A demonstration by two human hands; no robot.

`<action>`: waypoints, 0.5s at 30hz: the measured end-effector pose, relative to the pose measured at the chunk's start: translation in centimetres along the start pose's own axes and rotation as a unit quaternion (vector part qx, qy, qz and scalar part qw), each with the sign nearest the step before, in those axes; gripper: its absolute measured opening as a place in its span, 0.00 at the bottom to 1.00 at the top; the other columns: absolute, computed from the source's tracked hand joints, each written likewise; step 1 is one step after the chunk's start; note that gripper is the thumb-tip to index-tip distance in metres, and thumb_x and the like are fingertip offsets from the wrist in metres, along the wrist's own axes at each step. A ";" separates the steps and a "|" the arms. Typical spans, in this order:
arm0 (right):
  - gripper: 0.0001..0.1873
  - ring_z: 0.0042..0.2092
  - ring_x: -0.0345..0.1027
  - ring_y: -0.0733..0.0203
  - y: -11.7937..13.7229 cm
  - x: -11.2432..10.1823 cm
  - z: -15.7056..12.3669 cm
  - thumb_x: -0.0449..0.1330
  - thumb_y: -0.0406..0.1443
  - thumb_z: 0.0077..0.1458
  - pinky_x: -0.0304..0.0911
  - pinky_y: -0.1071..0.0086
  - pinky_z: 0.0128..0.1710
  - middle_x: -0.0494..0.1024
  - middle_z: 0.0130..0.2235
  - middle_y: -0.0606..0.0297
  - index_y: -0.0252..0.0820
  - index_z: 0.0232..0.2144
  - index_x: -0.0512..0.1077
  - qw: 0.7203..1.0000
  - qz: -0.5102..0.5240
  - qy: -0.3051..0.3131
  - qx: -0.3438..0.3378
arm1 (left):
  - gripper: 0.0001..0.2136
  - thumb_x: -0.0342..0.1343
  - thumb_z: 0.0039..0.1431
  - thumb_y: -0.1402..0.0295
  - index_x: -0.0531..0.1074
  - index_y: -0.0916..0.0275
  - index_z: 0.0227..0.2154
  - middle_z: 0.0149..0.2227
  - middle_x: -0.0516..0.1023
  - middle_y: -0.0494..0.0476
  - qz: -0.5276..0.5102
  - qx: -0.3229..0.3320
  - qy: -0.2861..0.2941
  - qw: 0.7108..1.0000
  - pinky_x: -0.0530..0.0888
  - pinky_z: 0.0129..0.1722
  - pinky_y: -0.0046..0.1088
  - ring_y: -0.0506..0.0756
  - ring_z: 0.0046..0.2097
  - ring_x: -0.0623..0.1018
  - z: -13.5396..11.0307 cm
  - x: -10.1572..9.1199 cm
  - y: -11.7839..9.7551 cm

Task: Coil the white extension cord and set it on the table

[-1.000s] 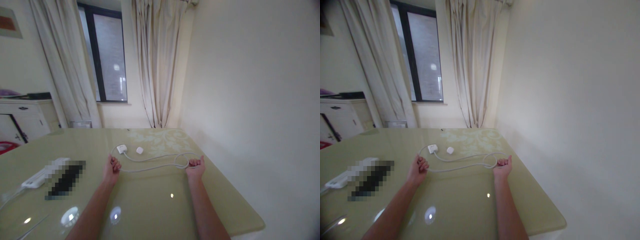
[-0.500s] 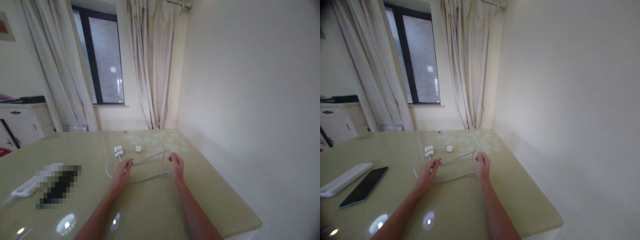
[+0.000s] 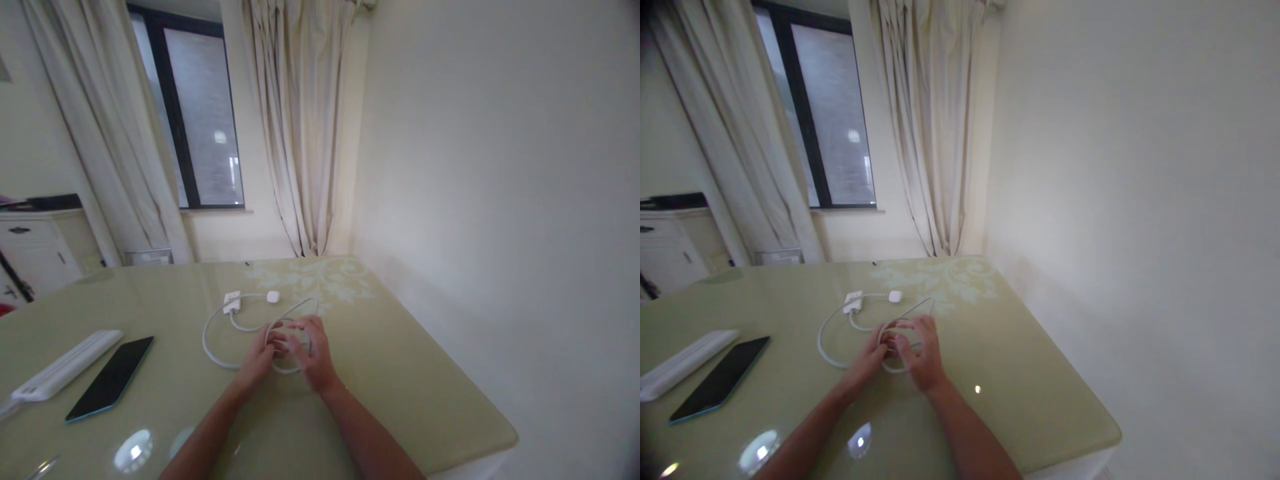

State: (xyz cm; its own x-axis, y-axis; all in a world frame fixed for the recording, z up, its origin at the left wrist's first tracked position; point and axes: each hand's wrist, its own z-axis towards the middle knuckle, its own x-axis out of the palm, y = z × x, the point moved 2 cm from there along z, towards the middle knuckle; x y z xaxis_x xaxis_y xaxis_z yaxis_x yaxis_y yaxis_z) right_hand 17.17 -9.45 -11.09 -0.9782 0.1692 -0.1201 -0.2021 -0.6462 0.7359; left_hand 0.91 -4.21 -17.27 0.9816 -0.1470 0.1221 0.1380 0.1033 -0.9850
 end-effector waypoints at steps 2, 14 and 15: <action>0.09 0.44 0.70 0.57 -1.3 -0.9 0.6 0.66 0.39 0.56 0.69 0.63 0.46 0.76 0.41 0.64 0.50 0.41 0.78 0.981 0.086 -0.159 0.077 | 0.27 0.54 0.45 0.73 0.69 0.60 0.52 0.38 0.82 0.57 0.089 0.051 0.011 0.995 0.75 0.39 0.35 0.57 0.34 0.78 0.4 -0.6 0.3; 0.16 0.15 0.50 0.76 -5.8 -5.5 2.6 0.70 0.41 0.49 0.48 0.79 0.14 0.70 0.21 0.77 0.38 0.38 0.77 0.796 0.435 -0.145 0.394 | 0.20 0.50 0.64 0.51 0.77 0.57 0.48 0.57 0.76 0.64 0.527 0.073 -0.083 0.843 0.58 0.65 0.54 0.68 0.60 0.71 1.3 -6.3 -1.1; 0.16 0.14 0.48 0.76 -6.0 -6.0 2.7 0.69 0.41 0.49 0.46 0.78 0.14 0.64 0.18 0.80 0.39 0.39 0.77 0.797 0.440 -0.168 0.377 | 0.21 0.48 0.65 0.51 0.78 0.58 0.48 0.56 0.76 0.65 0.509 0.079 -0.101 0.851 0.58 0.65 0.54 0.69 0.60 0.71 1.6 -7.1 -0.9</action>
State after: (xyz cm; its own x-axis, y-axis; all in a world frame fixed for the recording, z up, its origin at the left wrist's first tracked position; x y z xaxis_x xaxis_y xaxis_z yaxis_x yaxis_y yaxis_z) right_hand 24.35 -4.62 -13.01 -0.6318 0.1686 0.7566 0.7658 -0.0153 0.6429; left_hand -5.97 -1.68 -17.04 0.6032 0.2681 -0.7512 -0.7976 0.2097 -0.5656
